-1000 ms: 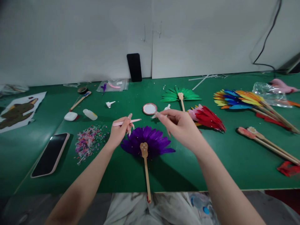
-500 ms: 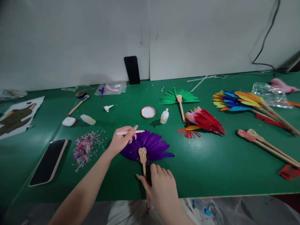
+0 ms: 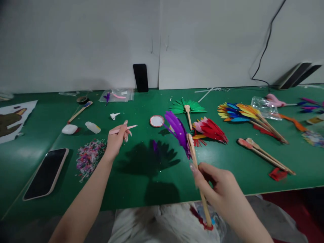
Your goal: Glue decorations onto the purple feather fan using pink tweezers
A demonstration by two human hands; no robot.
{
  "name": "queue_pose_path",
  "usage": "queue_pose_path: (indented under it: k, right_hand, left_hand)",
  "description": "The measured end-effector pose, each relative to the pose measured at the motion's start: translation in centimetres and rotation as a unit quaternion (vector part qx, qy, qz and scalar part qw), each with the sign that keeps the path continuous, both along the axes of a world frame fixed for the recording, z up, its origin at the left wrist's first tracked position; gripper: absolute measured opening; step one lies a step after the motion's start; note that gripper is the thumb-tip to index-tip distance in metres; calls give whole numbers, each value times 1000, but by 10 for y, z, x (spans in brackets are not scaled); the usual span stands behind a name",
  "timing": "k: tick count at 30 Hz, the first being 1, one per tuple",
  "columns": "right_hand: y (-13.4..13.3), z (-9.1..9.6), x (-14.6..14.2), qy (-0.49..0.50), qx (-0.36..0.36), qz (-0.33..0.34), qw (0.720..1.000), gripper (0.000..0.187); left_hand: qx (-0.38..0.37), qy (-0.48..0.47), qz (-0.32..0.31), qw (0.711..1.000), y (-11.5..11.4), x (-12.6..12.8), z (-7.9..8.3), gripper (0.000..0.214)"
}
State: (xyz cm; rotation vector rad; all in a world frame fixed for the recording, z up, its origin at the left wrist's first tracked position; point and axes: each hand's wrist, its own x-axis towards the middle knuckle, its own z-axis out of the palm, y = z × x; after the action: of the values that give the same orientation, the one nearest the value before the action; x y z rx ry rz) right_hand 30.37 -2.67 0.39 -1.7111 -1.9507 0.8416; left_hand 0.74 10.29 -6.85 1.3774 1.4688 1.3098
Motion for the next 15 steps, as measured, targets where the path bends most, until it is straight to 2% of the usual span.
queue_pose_path:
  k: [4, 7, 12, 15]
  right_hand:
    - [0, 6, 8, 89, -36, -33, 995, 45]
    - [-5, 7, 3, 173, -71, -73, 980, 46]
    - [-12, 7, -5, 296, -126, -123, 939, 44]
    - [-13, 1, -7, 336, -123, -133, 924, 44]
  left_hand:
    - [-35, 29, -78, 996, -6, 11, -3, 46]
    - [-45, 49, -120, 991, -11, 21, -5, 45]
    - [-37, 62, -137, 988, -13, 25, -8, 45]
    - [-29, 60, -129, 989, -12, 23, -8, 44]
